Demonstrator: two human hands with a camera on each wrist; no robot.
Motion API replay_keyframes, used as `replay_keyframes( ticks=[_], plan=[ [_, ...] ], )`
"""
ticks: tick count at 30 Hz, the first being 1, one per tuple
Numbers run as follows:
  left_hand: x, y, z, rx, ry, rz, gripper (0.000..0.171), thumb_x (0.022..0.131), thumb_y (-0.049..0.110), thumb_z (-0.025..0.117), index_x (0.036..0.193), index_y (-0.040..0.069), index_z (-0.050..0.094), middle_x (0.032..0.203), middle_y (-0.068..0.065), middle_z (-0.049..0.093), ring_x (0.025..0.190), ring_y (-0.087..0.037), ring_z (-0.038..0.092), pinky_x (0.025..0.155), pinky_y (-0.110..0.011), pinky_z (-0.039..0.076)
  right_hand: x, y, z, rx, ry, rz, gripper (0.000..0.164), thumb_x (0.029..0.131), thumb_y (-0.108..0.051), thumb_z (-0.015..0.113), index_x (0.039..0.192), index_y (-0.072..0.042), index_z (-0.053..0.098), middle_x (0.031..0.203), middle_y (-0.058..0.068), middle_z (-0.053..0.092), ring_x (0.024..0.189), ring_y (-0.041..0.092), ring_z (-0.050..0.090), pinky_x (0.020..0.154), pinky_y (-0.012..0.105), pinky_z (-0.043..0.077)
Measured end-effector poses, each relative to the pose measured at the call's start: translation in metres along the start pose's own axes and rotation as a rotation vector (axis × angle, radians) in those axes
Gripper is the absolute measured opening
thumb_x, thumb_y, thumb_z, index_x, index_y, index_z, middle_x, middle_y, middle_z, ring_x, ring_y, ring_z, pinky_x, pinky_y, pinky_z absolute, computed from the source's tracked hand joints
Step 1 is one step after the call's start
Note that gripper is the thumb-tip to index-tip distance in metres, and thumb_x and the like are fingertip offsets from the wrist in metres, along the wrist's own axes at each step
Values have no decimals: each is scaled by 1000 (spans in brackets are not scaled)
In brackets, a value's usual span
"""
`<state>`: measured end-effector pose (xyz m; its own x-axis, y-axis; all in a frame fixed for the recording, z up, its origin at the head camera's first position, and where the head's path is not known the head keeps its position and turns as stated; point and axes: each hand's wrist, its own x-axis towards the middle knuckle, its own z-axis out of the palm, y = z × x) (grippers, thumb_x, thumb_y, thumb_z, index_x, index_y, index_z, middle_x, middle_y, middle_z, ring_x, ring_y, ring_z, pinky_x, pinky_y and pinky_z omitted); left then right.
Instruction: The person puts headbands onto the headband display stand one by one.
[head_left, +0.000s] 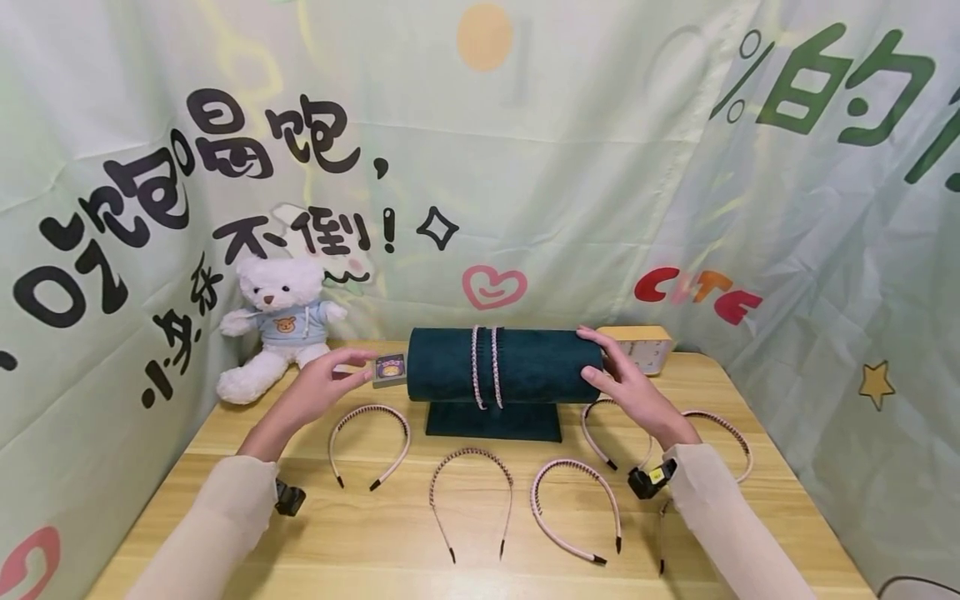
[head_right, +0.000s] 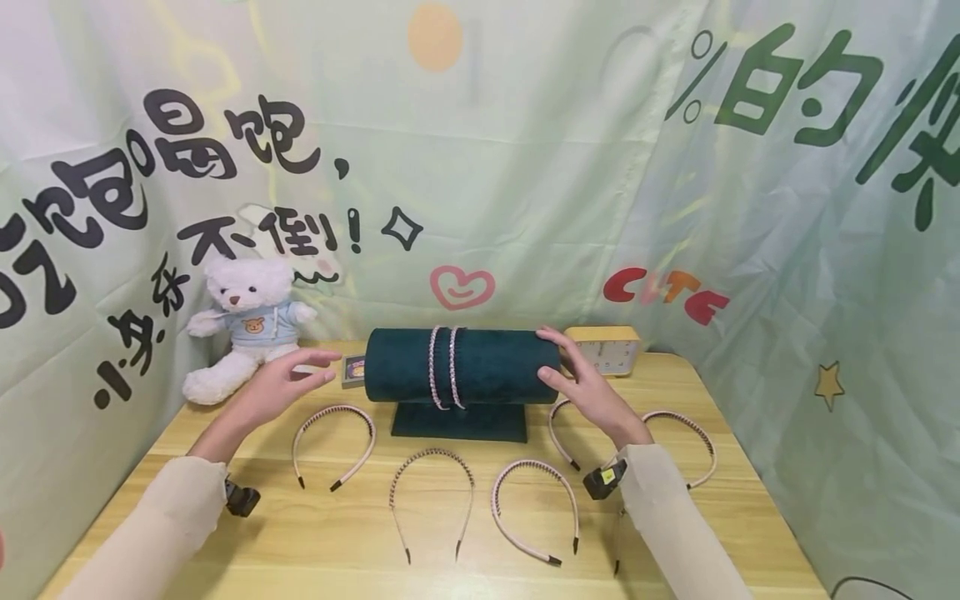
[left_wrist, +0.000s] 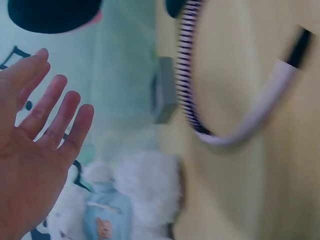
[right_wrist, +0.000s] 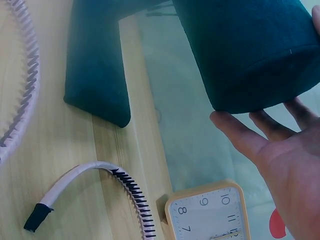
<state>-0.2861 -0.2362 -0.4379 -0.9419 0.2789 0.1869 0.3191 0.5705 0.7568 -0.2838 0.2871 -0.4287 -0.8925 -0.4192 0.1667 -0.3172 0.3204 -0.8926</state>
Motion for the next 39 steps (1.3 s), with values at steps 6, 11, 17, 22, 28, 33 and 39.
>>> replay_keyframes(
  ticks=[6,11,17,22,28,33,39],
  plan=[
    [-14,-28,7,41,-10,5,33,108,17,70,139,4,72,141,-20,71,132,-43,66,109,-59,56,1,-2,0,-1,0,-6,63,117,-26,52,174,-30,24,184,2,6,165,50,14,124,79,26],
    [-21,-45,12,68,-45,23,28,106,13,72,132,3,75,141,-23,70,130,-49,65,102,-54,61,1,-1,0,-4,0,-5,64,117,-26,52,174,-29,24,184,2,6,164,50,18,124,78,28],
    [-25,-58,19,185,-117,50,22,105,12,73,125,6,79,132,-18,74,126,-45,67,103,-57,60,1,0,1,-4,3,-7,65,117,-25,52,174,-23,22,185,3,6,163,51,19,123,79,29],
    [-29,-63,22,279,-151,65,25,105,15,73,129,7,78,138,-21,71,132,-48,63,113,-67,48,1,-1,1,-1,1,-4,63,117,-25,52,174,-29,24,185,3,5,163,51,19,123,79,29],
    [-27,-67,24,293,-156,63,26,105,15,72,129,6,78,140,-23,70,134,-50,61,115,-69,45,0,-1,1,2,4,-3,63,117,-26,52,174,-32,24,185,2,5,162,50,21,123,78,30],
    [-24,-68,26,318,-172,101,25,105,12,72,127,4,79,133,-19,75,129,-47,65,113,-66,48,0,-1,2,-4,6,-7,63,117,-25,52,174,-31,25,184,3,6,163,50,21,124,78,29],
    [-26,-68,25,306,-151,77,19,105,13,72,121,8,82,129,-15,77,127,-46,64,112,-67,47,1,0,1,-21,7,-18,63,117,-23,51,174,-26,23,184,5,6,164,53,15,123,81,26]
  ],
)
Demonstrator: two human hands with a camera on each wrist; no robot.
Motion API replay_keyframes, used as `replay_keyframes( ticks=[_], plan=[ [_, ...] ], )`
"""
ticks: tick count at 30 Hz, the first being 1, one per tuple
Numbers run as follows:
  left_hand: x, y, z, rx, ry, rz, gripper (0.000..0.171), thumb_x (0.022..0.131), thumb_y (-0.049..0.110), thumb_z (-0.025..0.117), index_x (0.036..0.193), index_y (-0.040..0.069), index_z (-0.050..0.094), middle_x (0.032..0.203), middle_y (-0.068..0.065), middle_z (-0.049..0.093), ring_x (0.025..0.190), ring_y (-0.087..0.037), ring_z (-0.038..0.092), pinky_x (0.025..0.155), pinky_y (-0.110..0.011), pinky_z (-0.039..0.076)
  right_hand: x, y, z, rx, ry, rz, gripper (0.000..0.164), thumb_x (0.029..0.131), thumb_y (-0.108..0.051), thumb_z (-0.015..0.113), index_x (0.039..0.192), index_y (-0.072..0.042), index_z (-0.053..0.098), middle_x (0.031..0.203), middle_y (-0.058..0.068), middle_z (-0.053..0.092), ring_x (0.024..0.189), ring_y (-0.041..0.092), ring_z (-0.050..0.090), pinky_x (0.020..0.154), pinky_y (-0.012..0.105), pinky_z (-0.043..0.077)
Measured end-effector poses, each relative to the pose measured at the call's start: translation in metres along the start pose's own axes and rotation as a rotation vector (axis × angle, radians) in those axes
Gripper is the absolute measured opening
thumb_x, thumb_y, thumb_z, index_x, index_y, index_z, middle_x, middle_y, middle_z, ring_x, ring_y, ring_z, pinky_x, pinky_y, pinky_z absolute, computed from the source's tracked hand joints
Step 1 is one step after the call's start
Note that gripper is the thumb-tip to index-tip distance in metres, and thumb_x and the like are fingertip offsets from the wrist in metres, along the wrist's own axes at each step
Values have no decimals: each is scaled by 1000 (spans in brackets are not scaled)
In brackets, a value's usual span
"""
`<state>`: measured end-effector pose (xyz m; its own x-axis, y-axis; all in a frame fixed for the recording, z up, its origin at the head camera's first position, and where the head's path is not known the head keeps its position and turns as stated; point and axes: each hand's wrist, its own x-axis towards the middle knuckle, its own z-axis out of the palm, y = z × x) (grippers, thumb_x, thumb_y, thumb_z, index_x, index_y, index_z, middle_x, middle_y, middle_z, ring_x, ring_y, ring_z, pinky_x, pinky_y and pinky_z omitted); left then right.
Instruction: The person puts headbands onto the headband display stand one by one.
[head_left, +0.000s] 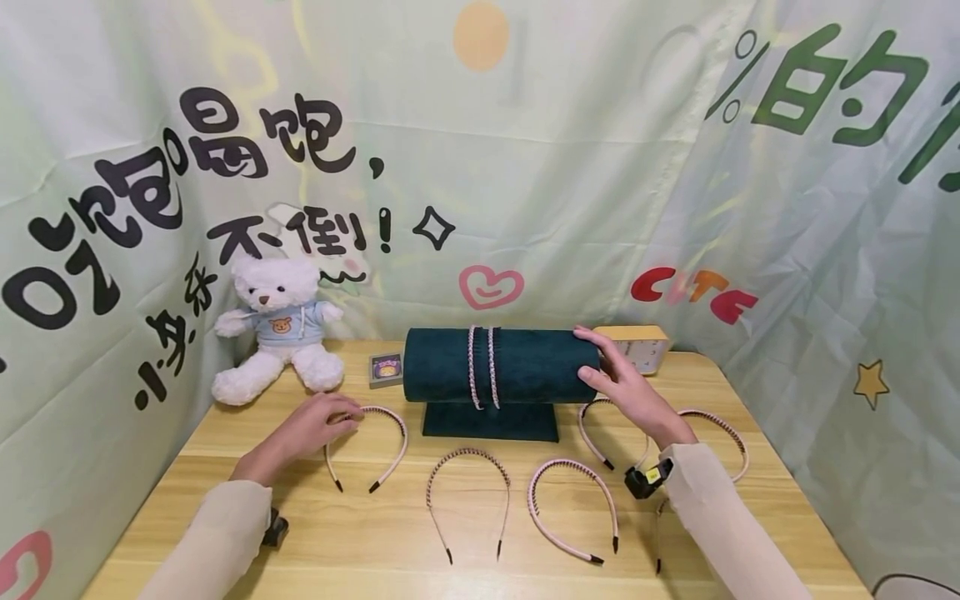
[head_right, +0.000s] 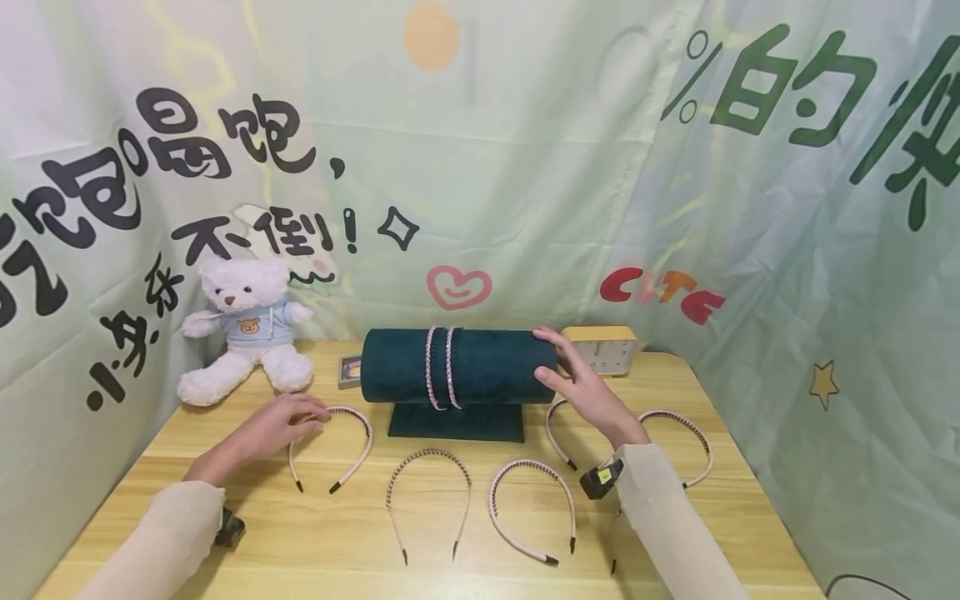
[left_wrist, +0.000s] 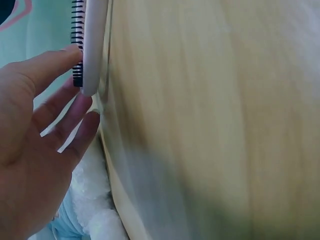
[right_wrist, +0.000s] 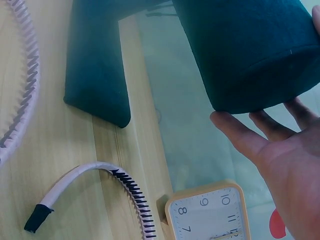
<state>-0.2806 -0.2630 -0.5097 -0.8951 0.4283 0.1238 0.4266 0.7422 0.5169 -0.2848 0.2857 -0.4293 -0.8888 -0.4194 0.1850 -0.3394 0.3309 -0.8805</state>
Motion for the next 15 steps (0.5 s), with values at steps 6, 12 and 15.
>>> replay_keyframes(
  ticks=[6,12,15],
  plan=[
    [-7,-1,-5,-43,46,10,17,104,10,73,118,8,82,124,-14,77,116,-37,71,101,-53,60,-1,-2,1,11,2,7,63,117,-23,51,174,-27,23,185,4,6,164,51,17,123,80,27],
    [-12,-2,-11,-54,45,36,15,103,5,73,116,7,82,119,-11,78,107,-30,74,92,-40,64,-2,-3,1,24,2,10,63,117,-24,52,173,-32,25,185,2,6,164,49,17,124,79,27],
    [-15,-3,-13,-53,26,38,19,103,3,72,118,8,82,122,-12,80,107,-28,75,91,-38,63,-2,-3,1,23,-1,10,63,117,-25,52,173,-34,25,185,2,6,164,50,18,124,79,28]
  ],
)
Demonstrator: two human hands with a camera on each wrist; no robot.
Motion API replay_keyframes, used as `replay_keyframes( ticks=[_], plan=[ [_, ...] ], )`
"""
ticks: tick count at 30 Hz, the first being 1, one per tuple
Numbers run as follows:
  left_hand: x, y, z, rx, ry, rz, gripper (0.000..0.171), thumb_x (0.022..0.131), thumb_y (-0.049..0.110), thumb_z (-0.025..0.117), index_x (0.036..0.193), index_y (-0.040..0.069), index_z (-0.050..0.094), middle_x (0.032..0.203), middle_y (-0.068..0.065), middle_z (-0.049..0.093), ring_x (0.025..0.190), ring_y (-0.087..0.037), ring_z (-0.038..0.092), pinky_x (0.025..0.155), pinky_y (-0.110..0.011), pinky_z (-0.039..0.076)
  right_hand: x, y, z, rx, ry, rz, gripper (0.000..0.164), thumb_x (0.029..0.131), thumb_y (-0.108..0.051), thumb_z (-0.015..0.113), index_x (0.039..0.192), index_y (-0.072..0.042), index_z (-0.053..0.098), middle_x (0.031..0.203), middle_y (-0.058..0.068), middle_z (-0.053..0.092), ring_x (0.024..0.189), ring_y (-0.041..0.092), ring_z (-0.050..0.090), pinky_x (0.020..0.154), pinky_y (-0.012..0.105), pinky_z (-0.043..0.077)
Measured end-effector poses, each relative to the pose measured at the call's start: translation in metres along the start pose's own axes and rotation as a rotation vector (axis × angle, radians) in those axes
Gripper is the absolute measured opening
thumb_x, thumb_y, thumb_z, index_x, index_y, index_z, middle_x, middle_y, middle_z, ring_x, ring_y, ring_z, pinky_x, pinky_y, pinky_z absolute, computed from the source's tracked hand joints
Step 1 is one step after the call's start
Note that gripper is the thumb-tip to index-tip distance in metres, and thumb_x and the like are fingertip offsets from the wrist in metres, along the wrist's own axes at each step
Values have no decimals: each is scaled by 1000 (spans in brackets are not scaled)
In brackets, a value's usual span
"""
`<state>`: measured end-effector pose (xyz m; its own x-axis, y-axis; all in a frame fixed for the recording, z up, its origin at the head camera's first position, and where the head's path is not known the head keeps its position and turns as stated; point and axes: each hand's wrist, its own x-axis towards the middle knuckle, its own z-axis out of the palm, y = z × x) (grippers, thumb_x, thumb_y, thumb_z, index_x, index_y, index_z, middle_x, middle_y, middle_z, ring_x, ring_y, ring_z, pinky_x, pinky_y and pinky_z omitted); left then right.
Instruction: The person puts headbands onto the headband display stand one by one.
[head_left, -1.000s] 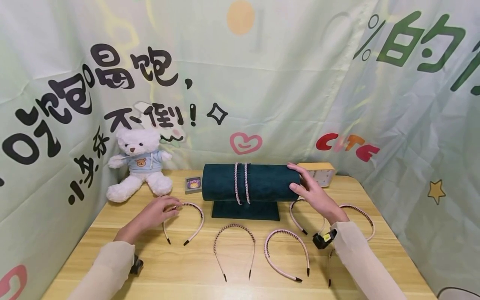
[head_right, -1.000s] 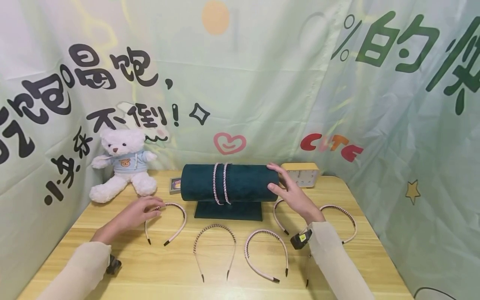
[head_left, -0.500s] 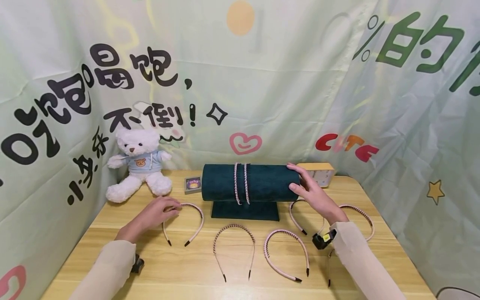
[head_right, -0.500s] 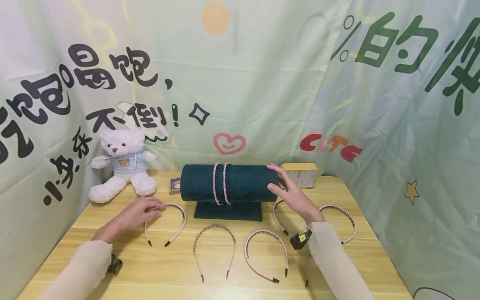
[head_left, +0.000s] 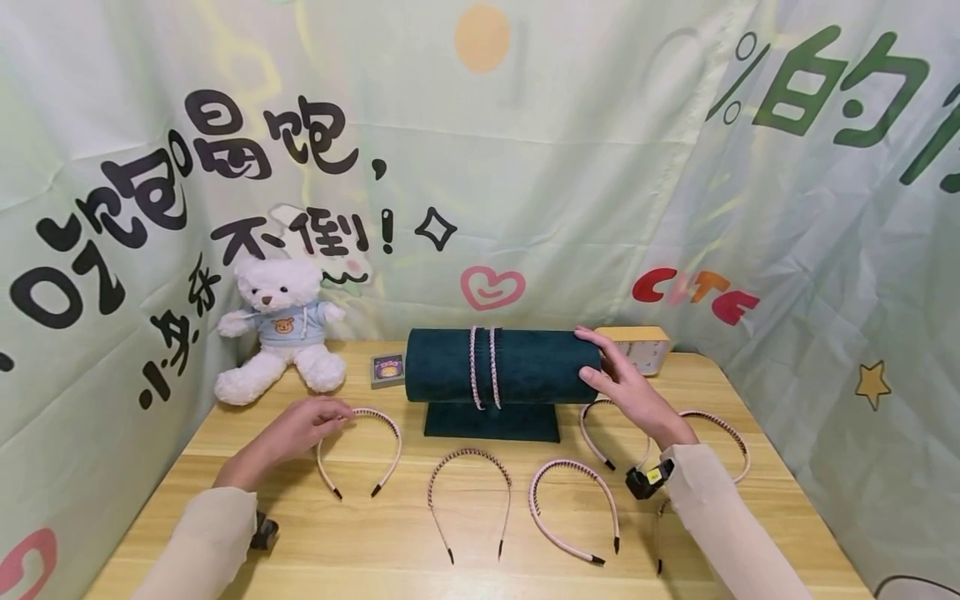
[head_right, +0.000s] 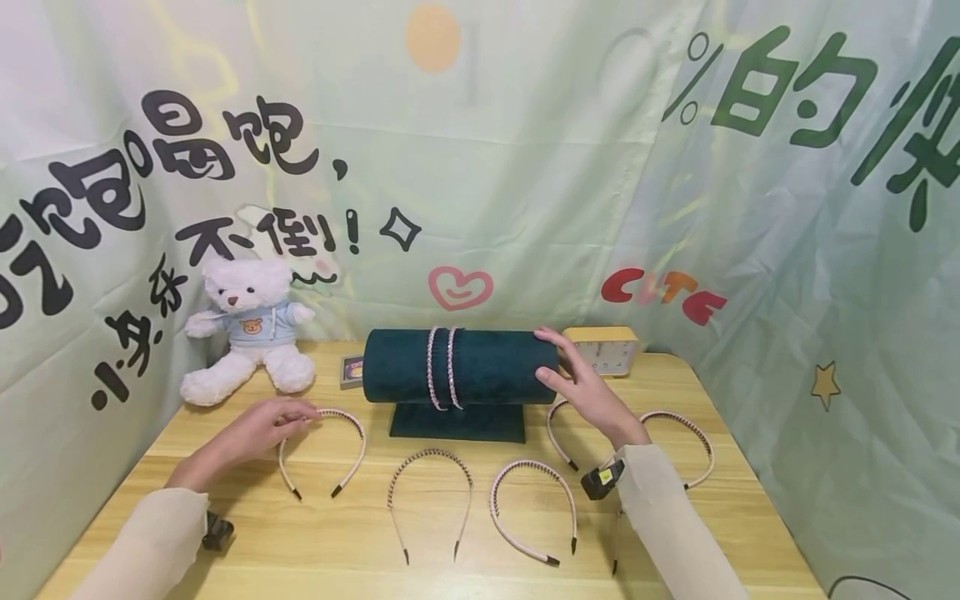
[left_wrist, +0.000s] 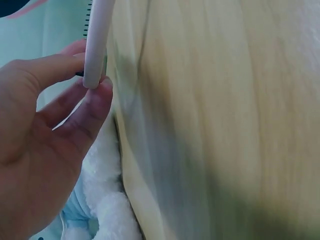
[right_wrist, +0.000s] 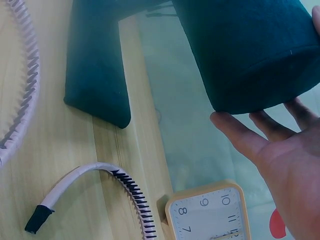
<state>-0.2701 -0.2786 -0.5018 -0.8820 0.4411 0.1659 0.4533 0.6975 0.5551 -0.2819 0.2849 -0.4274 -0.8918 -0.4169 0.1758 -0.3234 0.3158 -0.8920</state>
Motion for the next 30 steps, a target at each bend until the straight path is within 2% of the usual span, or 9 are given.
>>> replay_keyframes(
  ticks=[4,8,11,14,18,20,23,27,30],
  plan=[
    [-4,-2,-3,-1,-18,-24,21,104,6,71,121,10,83,122,-9,81,105,-18,74,89,-32,61,0,0,0,2,1,0,62,117,-25,52,173,-35,26,185,2,6,165,49,16,124,79,27],
    [-8,-6,-5,-27,-32,-55,17,106,8,69,117,12,82,116,-5,81,102,-10,70,87,-27,58,0,0,0,3,0,3,63,117,-26,52,173,-33,25,184,2,6,164,49,17,124,79,28],
    [-12,-8,-9,-61,-52,-75,15,107,8,68,116,12,80,115,-4,79,103,-13,70,86,-28,58,0,0,0,4,-1,5,63,117,-26,52,173,-33,25,184,1,6,164,49,17,124,79,28],
    [-15,-10,-12,-81,-74,-95,18,107,6,67,119,13,79,121,-7,78,109,-22,72,88,-29,58,0,1,-1,5,-2,8,63,117,-26,52,174,-31,24,184,2,6,164,49,18,124,78,28],
    [-19,-13,-14,-84,-101,-87,26,105,2,66,127,10,78,131,-14,76,116,-33,73,94,-33,59,1,2,-1,1,-4,9,64,117,-26,52,174,-27,22,184,3,5,163,50,20,123,78,29],
    [-21,-14,-15,-86,-106,-79,28,105,1,66,129,9,78,132,-15,76,116,-32,72,95,-32,59,1,2,-1,3,-4,11,64,117,-26,52,174,-26,22,184,3,5,162,50,21,123,79,30],
    [-24,-16,-16,-89,-102,-84,26,107,6,66,129,10,78,130,-14,77,111,-24,72,90,-29,58,1,2,-1,-1,-5,13,64,117,-26,52,174,-28,23,184,3,5,162,50,21,123,79,30],
    [-27,-16,-19,-113,-87,-122,21,110,15,66,126,11,79,124,-10,78,106,-14,69,85,-26,56,1,2,-1,-1,-4,19,64,117,-27,52,174,-31,23,184,2,5,163,50,20,123,79,29],
    [-30,-15,-21,-135,-86,-142,19,110,17,66,123,12,79,121,-8,78,105,-14,68,83,-25,55,0,1,-1,-1,-4,19,64,117,-27,52,174,-30,23,184,2,5,163,50,20,123,79,29]
  ],
)
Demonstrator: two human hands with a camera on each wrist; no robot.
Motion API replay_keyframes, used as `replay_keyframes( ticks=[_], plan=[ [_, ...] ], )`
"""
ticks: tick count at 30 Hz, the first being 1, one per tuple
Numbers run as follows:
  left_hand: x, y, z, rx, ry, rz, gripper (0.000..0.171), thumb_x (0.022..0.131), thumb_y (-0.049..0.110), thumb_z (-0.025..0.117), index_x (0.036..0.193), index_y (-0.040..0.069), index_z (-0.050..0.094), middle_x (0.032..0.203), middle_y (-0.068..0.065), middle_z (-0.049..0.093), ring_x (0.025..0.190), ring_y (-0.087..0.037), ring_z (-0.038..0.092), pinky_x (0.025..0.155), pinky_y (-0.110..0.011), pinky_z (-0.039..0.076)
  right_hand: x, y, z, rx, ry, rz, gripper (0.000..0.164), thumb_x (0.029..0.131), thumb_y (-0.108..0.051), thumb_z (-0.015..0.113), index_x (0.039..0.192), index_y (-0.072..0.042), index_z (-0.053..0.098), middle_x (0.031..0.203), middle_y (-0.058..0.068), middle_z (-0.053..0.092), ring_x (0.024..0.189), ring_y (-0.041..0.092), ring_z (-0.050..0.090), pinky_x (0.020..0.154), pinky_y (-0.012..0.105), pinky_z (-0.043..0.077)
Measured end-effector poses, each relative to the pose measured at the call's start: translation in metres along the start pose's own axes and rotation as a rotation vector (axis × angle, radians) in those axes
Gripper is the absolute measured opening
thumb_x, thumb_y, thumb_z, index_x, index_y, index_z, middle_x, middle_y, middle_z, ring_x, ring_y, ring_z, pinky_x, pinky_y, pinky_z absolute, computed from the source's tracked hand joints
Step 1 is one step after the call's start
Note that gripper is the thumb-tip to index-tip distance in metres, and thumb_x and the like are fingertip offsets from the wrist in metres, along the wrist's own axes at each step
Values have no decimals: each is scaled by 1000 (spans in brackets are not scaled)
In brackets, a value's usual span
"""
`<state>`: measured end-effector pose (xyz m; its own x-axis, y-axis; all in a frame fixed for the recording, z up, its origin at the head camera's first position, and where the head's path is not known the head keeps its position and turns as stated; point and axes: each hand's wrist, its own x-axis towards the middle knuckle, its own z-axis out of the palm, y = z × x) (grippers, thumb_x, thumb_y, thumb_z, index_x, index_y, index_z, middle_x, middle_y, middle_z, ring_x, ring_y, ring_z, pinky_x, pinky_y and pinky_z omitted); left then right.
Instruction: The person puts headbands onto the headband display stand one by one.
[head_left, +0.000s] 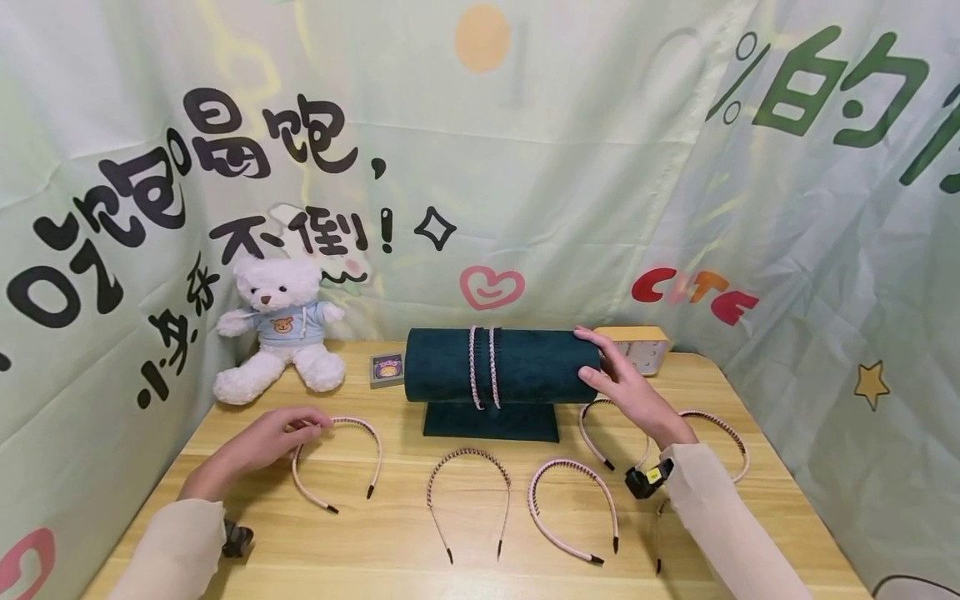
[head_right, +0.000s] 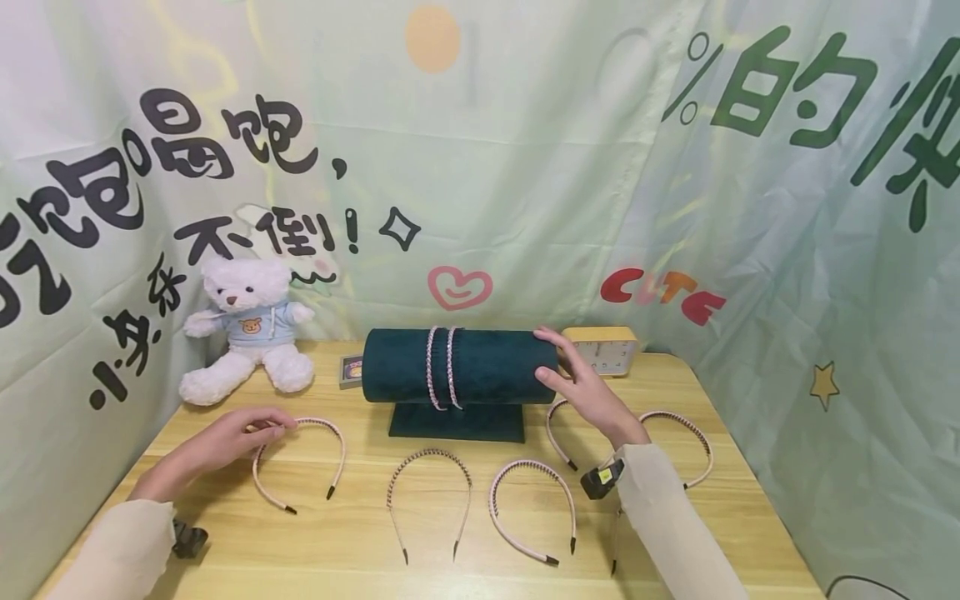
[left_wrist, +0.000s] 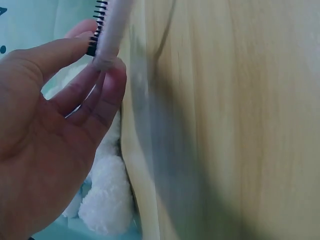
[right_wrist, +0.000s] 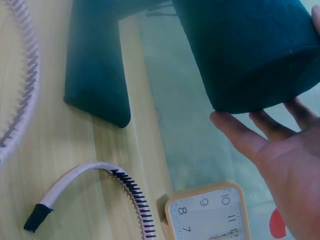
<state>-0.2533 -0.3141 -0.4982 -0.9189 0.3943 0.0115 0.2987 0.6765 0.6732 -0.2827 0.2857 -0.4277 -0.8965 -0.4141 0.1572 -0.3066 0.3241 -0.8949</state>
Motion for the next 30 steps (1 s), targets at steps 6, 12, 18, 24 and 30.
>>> replay_keyframes(
  ticks=[6,12,18,24,30],
  plan=[
    [-7,-2,-4,-1,-6,10,18,108,11,66,122,12,78,124,-9,77,111,-20,68,87,-27,55,0,-1,0,9,-2,-2,64,117,-27,52,174,-32,23,184,2,5,163,50,20,123,79,29],
    [-11,-9,-6,-104,-58,-16,30,104,1,63,131,5,74,137,-25,70,104,-16,68,78,-28,59,0,0,0,4,-3,-8,64,117,-26,52,174,-33,24,184,3,5,163,50,20,123,79,29],
    [-15,-14,-8,-216,-93,-49,29,110,8,61,136,-1,70,123,-27,69,77,-11,64,64,-30,59,0,1,0,1,0,-14,64,117,-25,53,174,-29,24,184,2,6,164,50,16,124,80,26],
    [-19,-16,-11,-261,-87,-30,30,113,12,58,136,-5,68,113,-17,70,83,-9,63,69,-29,59,0,1,0,9,-8,-22,63,117,-25,51,173,-33,24,184,3,6,163,49,18,125,78,27],
    [-25,-18,-15,-359,-145,-87,38,111,9,60,144,-8,60,133,-31,66,92,-16,70,76,-33,64,0,1,-1,-1,-6,-19,62,117,-25,51,173,-33,25,184,3,5,166,50,11,125,81,20]
  ],
)
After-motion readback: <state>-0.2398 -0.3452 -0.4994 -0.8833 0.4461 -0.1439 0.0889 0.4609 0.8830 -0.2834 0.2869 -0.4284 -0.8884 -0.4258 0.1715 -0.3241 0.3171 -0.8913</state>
